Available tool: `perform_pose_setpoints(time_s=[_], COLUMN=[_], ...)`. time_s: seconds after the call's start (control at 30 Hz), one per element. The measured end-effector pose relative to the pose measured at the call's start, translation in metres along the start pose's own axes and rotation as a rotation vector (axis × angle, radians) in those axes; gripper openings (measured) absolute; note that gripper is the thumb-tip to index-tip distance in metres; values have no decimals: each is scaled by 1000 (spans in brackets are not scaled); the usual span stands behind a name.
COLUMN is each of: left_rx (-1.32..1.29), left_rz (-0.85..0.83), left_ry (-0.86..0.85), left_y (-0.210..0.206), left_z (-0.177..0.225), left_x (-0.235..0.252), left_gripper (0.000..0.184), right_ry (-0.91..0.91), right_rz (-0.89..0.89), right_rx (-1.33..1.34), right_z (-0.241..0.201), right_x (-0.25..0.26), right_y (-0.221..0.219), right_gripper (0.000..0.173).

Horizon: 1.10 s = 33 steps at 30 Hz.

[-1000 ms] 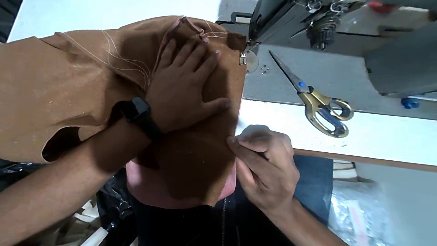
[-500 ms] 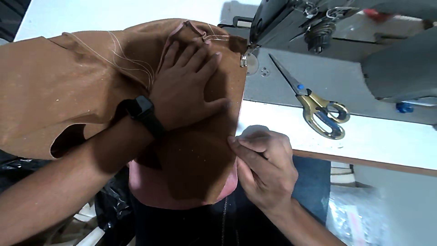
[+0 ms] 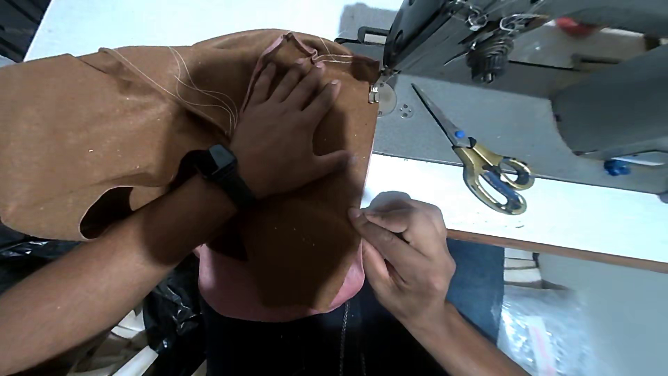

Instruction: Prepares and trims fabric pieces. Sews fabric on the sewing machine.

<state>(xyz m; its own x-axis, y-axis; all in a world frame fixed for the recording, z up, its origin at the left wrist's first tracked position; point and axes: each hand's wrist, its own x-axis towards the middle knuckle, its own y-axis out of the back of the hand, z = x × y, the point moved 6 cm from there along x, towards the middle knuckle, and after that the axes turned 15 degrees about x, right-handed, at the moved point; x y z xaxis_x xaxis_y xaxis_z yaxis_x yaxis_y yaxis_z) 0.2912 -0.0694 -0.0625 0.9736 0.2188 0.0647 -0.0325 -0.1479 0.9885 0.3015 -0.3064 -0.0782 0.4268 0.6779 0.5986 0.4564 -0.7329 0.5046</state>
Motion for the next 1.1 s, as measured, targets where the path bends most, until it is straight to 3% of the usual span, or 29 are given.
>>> perform_pose_setpoints(time_s=[1.1], left_rx=[11], left_rz=[5], left_ry=[12], left_y=[0], left_z=[0], left_x=[0], left_gripper=[103], right_ry=[-18], right_rz=[9], right_rx=[21], right_z=[2], right_x=[0], right_y=[0], right_gripper=[21])
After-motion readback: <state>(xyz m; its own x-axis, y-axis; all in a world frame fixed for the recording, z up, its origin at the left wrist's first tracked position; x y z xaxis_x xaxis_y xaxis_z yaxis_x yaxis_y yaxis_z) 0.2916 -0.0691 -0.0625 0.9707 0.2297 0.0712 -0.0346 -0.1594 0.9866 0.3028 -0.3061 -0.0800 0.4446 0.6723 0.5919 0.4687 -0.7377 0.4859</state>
